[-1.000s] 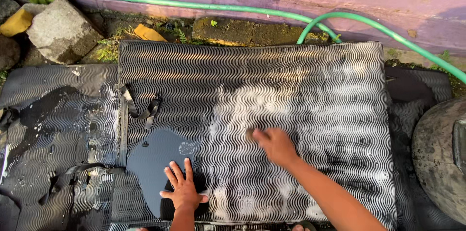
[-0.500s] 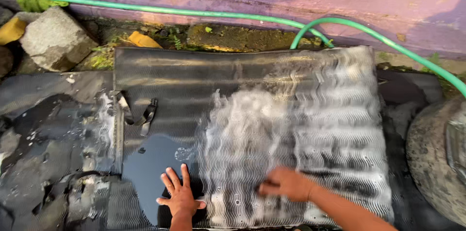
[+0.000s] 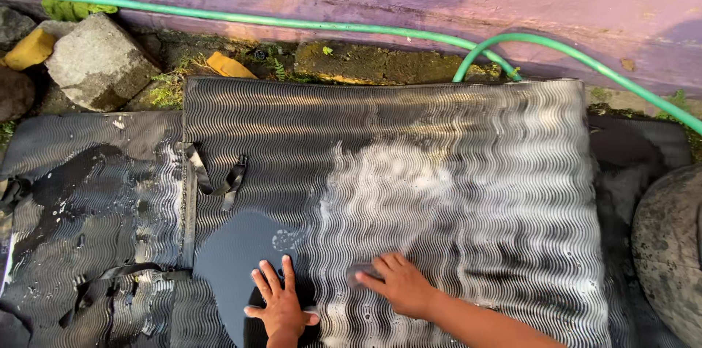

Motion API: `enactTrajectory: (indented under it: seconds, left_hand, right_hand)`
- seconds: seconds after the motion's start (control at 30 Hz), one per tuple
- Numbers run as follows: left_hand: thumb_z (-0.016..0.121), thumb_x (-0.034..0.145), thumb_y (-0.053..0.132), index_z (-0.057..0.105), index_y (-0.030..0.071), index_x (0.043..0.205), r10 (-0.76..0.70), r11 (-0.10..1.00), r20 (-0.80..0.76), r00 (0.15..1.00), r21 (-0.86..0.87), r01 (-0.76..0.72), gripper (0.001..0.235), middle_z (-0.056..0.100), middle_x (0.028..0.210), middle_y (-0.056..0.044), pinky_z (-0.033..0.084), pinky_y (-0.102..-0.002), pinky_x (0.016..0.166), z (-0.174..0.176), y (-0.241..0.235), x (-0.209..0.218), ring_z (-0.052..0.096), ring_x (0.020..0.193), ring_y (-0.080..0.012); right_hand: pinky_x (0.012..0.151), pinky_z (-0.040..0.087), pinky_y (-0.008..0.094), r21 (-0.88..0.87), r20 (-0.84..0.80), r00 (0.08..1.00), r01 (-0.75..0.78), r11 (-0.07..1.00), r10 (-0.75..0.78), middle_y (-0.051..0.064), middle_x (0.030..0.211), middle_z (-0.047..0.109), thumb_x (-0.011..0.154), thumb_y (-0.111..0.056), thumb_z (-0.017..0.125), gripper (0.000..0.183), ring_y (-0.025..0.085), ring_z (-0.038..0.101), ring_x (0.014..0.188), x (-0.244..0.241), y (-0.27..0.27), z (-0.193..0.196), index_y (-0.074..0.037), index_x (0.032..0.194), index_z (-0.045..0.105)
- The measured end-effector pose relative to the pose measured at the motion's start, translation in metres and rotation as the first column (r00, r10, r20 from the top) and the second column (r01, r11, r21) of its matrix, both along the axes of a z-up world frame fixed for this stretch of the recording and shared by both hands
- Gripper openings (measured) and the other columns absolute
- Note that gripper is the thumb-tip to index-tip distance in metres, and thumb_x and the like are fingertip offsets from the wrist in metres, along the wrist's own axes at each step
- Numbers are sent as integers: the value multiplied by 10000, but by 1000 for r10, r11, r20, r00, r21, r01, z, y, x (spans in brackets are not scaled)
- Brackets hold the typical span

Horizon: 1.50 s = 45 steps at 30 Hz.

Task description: The person washes a large black mat by hand using a small brush and soapy water from a bucket.

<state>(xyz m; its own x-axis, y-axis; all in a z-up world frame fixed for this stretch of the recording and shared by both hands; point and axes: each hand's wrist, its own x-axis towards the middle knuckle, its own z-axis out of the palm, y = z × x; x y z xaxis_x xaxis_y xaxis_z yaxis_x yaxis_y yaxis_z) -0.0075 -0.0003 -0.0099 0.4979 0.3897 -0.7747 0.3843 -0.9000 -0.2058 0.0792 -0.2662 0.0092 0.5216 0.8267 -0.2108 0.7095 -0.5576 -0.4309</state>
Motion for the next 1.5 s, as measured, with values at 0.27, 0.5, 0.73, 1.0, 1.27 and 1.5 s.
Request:
enactTrajectory:
  seconds: [0.27, 0.5, 0.73, 1.0, 1.27, 1.5]
  left_hand:
    - [941, 548, 664, -333, 264, 1489, -22, 999, -52, 998, 22, 24, 1634, -327, 1603, -189, 288, -747, 977, 2, -1, 8, -231, 1487, -419]
    - [830, 516, 797, -315, 291, 1489, -72, 987, -131, 989, 135, 90, 1585, -272, 1618, -160, 296, -716, 998, 0, -7, 9, -184, 1497, -388]
    - [764, 315, 972, -242, 337, 1503, -178, 924, -61, 982, 333, 189, 1681, -144, 1645, -134, 359, -683, 958, -20, -12, -5, -84, 1514, -357]
    - [872, 556, 724, -322, 248, 1494, -50, 998, -87, 995, 40, 53, 1591, -300, 1606, -194, 278, -735, 991, 3, -2, 6, -213, 1484, -425]
    - [887, 606, 690, -333, 246, 1490, -37, 999, -67, 997, -15, 36, 1571, -328, 1593, -214, 291, -747, 969, 0, 2, 2, -230, 1473, -458]
    - [915, 603, 659, -373, 255, 1471, -16, 1000, -80, 997, -15, 15, 1604, -380, 1583, -202, 250, -758, 998, 0, 3, 7, -270, 1473, -443]
  right_hand:
    - [566, 484, 335, 69, 398, 916, -96, 993, 61, 177, 1062, 555, 840, -165, 732, 632, 302, 546, 828, 141, -3, -41, -198, 1397, 435]
    - [818, 432, 494, -131, 448, 743, 604, 786, -497, 225, 1179, 474, 949, -275, 537, 602, 390, 444, 993, 275, 74, -48, -225, 1481, 261]
    - [358, 276, 273, -4, -413, 697, 642, 767, -586, -30, 550, 373, 994, -522, 361, 581, 89, 295, 431, 162, 126, 74, -127, 597, 513]
    - [492, 381, 328, 92, -301, 928, 258, 962, -221, 26, 694, 475, 975, -338, 582, 163, 188, 441, 613, 124, 109, 62, -208, 917, 504]
    - [757, 458, 519, -113, 442, 652, 722, 683, -616, 184, 1104, 507, 941, -381, 574, 551, 398, 475, 972, 200, 17, -41, -268, 1460, 427]
    - [793, 475, 365, 87, 287, 921, 248, 965, -262, 28, 1176, 547, 936, -386, 541, 556, 224, 489, 961, 68, -70, -45, -436, 1447, 327]
